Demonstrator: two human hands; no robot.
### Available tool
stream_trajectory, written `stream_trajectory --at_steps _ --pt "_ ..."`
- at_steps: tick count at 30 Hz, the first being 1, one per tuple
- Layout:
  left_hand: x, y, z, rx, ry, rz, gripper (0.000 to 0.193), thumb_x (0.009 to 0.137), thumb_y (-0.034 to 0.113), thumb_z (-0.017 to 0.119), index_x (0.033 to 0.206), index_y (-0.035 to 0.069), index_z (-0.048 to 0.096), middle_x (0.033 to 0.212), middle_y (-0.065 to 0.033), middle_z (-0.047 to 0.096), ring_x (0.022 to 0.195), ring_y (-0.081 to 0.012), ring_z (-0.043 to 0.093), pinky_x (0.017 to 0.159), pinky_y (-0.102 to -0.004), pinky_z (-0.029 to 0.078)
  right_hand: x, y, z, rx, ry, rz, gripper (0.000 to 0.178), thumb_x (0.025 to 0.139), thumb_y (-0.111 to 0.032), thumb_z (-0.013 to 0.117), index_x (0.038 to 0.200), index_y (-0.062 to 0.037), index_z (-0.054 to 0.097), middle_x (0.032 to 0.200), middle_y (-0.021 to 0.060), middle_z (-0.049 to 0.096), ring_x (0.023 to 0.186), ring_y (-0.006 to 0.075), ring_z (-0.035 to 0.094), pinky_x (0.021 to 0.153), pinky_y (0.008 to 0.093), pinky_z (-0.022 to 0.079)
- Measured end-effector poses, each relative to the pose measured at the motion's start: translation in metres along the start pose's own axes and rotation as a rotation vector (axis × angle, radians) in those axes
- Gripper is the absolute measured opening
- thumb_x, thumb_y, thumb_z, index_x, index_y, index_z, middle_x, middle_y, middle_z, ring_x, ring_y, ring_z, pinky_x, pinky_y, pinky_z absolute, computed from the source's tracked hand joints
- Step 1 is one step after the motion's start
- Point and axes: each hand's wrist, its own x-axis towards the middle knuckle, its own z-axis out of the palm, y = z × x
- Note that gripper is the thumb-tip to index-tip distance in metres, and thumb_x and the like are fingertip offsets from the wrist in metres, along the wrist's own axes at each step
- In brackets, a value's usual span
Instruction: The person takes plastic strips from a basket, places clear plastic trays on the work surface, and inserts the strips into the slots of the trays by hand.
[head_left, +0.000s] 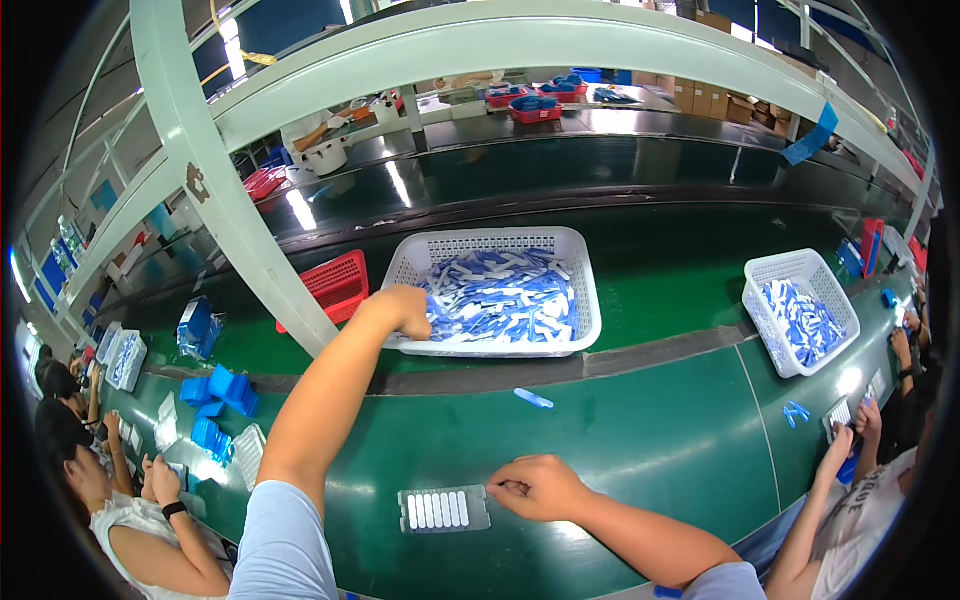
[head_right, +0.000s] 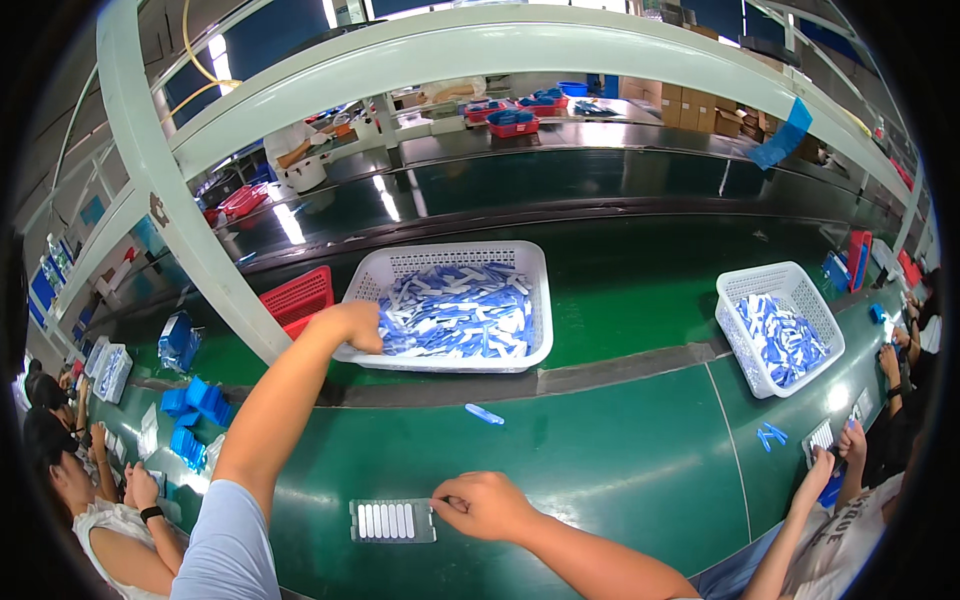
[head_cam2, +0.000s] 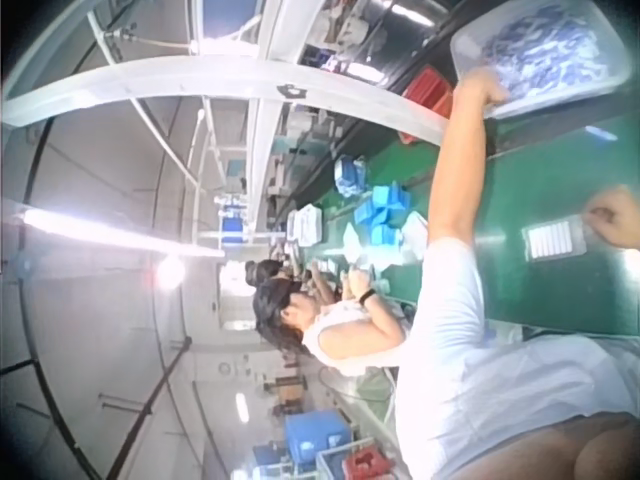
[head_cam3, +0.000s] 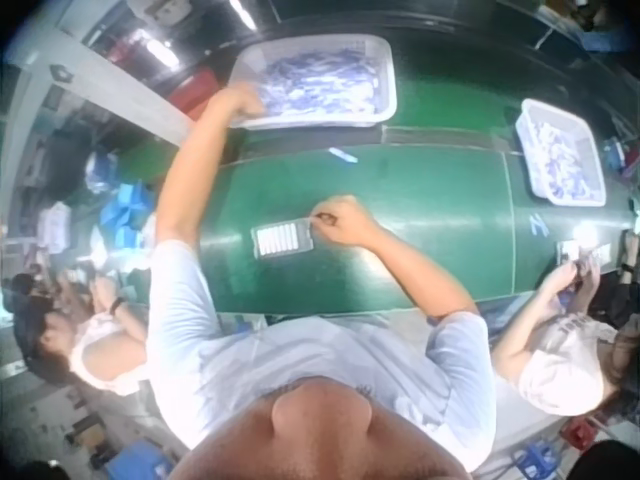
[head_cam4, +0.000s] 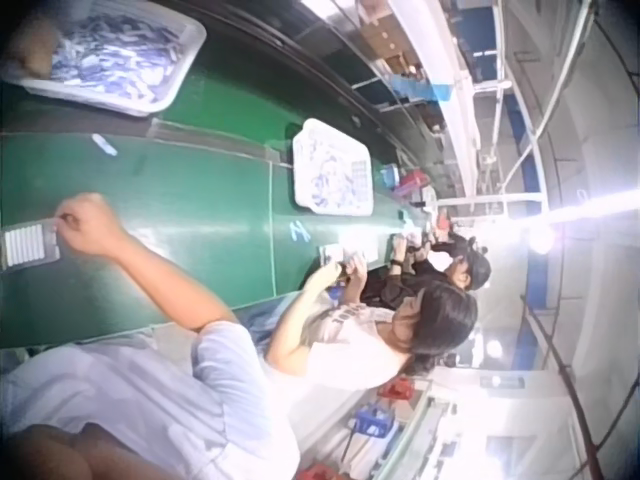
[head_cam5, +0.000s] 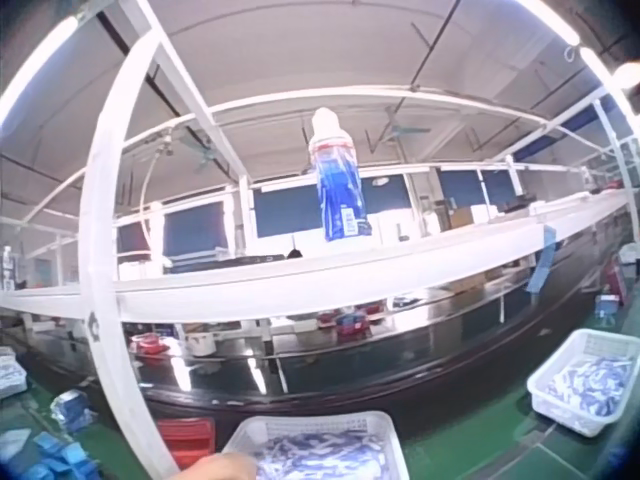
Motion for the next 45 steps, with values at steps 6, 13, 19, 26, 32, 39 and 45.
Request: stream_trajectory --at_steps 6,13,19,26,32,39,45 --pt "0.027 -0.011 0.032 0.099 0.117 0.163 0.063 0.071 0.03 0.075 0.122 -0.005 0.066 0.125 -0.0281 0.065 0.118 -0.0395 0.063 0.1 -0.0436 0.051 0.002 0.001 0.001 -0.008 0.008 -0.032 0.012 0.089 -0.021 0.071 0.086 -0.0098 0.075 0.062 0.0034 0.059 0.059 0.0244 0.061 0.055 0.0382 0.049" --pt "-0.007 -0.004 0.008 -0.159 0.108 0.201 0.068 0.089 0.03 0.07 0.145 -0.002 0.049 0.137 -0.0273 0.059 0.129 -0.0386 0.057 0.109 -0.0405 0.044 0.002 0.008 0.002 -0.001 0.013 -0.077 0.01 0.087 -0.018 0.075 0.088 -0.0082 0.077 0.064 0.0052 0.063 0.055 0.018 0.061 0.052 0.0316 0.049" --pt "-0.019 -0.002 0.008 -0.076 0.202 0.206 0.059 0.093 0.027 0.064 0.145 0.001 0.05 0.134 -0.0247 0.062 0.126 -0.039 0.058 0.109 -0.0424 0.044 0.002 0.005 0.0 -0.007 0.008 -0.068 0.01 0.087 -0.017 0.075 0.088 -0.0077 0.077 0.066 0.0058 0.065 0.057 0.0174 0.063 0.053 0.0304 0.051" --pt "-0.025 0.004 0.005 -0.041 0.349 0.183 0.041 0.089 0.032 0.072 0.123 0.007 0.071 0.115 -0.0224 0.07 0.112 -0.0395 0.064 0.099 -0.045 0.051 -0.001 0.005 0.002 0.025 0.01 -0.033 0.011 0.088 -0.02 0.071 0.087 -0.0094 0.074 0.063 0.0038 0.06 0.061 0.0234 0.062 0.056 0.0376 0.049" --pt "-0.04 0.008 0.012 -0.106 0.737 0.193 0.023 0.085 0.025 0.075 0.101 0.008 0.079 0.095 -0.0149 0.076 0.09 -0.0373 0.072 0.082 -0.0438 0.058 0.001 0.007 -0.001 -0.005 0.0 -0.049 0.008 0.086 -0.015 0.076 0.087 -0.0072 0.076 0.067 0.0057 0.066 0.058 0.0165 0.063 0.053 0.0301 0.051" --pt "-0.033 0.012 0.011 0.426 0.732 -0.089 0.012 0.074 0.014 0.078 0.086 0.011 0.077 0.085 -0.0125 0.075 0.085 -0.0312 0.075 0.07 -0.0403 0.058 0.002 0.003 0.0 -0.006 0.014 -0.08 0.007 0.085 -0.014 0.076 0.089 -0.0074 0.077 0.066 0.0055 0.065 0.056 0.0166 0.062 0.053 0.0302 0.05" --pt "-0.061 0.008 0.026 -0.346 0.986 0.254 0.027 0.086 0.03 0.078 0.089 0.004 0.075 0.078 -0.0112 0.073 0.074 -0.0254 0.072 0.063 -0.0368 0.052 -0.001 0.001 0.003 0.029 0.005 -0.067 0.009 0.088 -0.019 0.073 0.088 -0.0097 0.074 0.064 0.0034 0.061 0.058 0.0208 0.06 0.055 0.0355 0.049"
